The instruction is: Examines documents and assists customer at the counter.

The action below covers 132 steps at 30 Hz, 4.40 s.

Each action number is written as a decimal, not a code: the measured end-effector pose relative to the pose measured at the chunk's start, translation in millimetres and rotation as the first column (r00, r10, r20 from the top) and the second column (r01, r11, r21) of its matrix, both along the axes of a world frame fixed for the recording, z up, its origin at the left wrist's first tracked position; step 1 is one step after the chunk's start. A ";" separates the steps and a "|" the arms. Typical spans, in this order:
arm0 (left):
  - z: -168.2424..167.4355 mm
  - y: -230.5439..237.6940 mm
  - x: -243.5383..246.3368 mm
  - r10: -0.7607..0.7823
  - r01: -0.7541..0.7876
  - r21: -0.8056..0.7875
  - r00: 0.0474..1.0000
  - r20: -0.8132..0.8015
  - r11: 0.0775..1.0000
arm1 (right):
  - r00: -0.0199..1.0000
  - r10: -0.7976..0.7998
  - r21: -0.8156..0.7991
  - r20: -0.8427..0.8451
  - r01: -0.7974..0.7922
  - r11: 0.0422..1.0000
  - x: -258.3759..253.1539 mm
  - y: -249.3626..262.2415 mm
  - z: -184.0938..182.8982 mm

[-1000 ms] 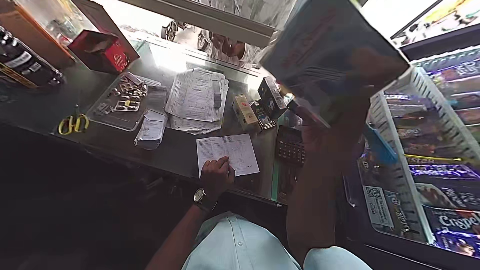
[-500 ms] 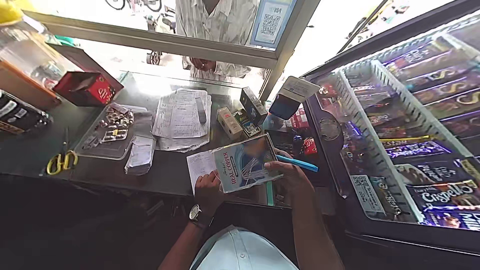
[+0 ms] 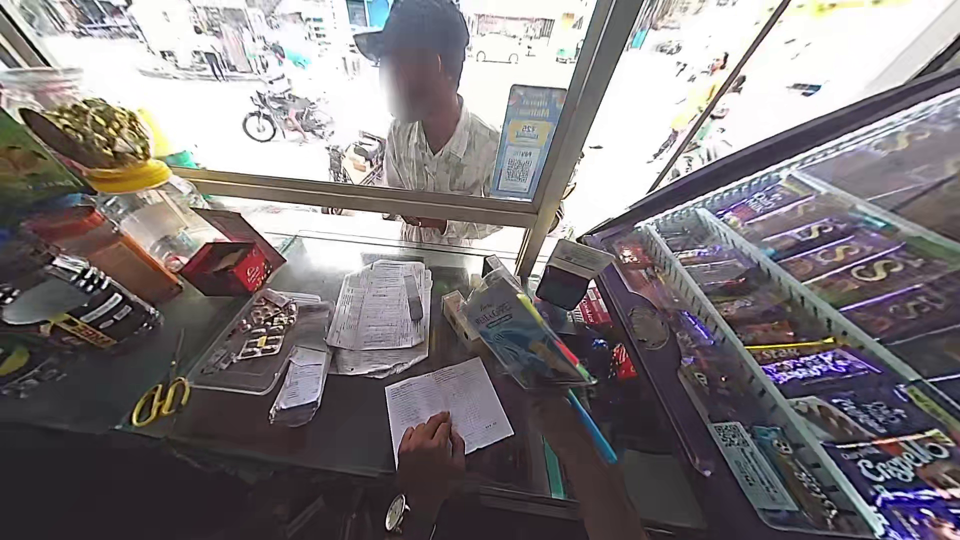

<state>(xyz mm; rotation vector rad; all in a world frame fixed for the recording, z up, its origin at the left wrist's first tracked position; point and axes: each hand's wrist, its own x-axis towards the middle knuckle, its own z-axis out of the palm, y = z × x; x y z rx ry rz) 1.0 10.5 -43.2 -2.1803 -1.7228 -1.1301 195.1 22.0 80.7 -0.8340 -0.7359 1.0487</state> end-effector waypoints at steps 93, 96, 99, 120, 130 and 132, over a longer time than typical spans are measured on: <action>20.1 -2.4 -6.5 0.071 -0.025 -0.187 0.968 0.243 0.982 | 0.453 -0.268 0.406 0.850 -0.239 0.882 23.0 -27.5 -108.5; 19.4 -2.4 -6.6 0.074 -0.028 -0.191 0.969 0.237 0.981 | 0.450 -0.266 0.401 0.852 -0.238 0.884 23.3 -27.4 -108.4; 19.1 -2.5 -6.5 0.073 -0.025 -0.196 0.969 0.237 0.980 | 0.451 -0.260 0.397 0.853 -0.238 0.887 23.3 -27.4 -107.9; 15.9 -0.9 -5.9 0.060 -0.025 -0.155 0.971 0.230 0.988 | 0.455 -0.258 0.390 0.852 -0.225 0.893 24.1 -26.8 -105.9; 15.2 -2.1 -9.2 -0.027 0.065 -0.127 0.959 0.281 0.990 | 0.489 -0.313 0.423 0.814 -0.130 0.897 24.7 -31.1 -103.0; 12.8 -1.4 -10.9 -0.089 0.128 -0.112 0.950 0.299 0.985 | 0.557 -0.345 0.438 0.756 -0.038 0.898 24.0 -33.3 -98.0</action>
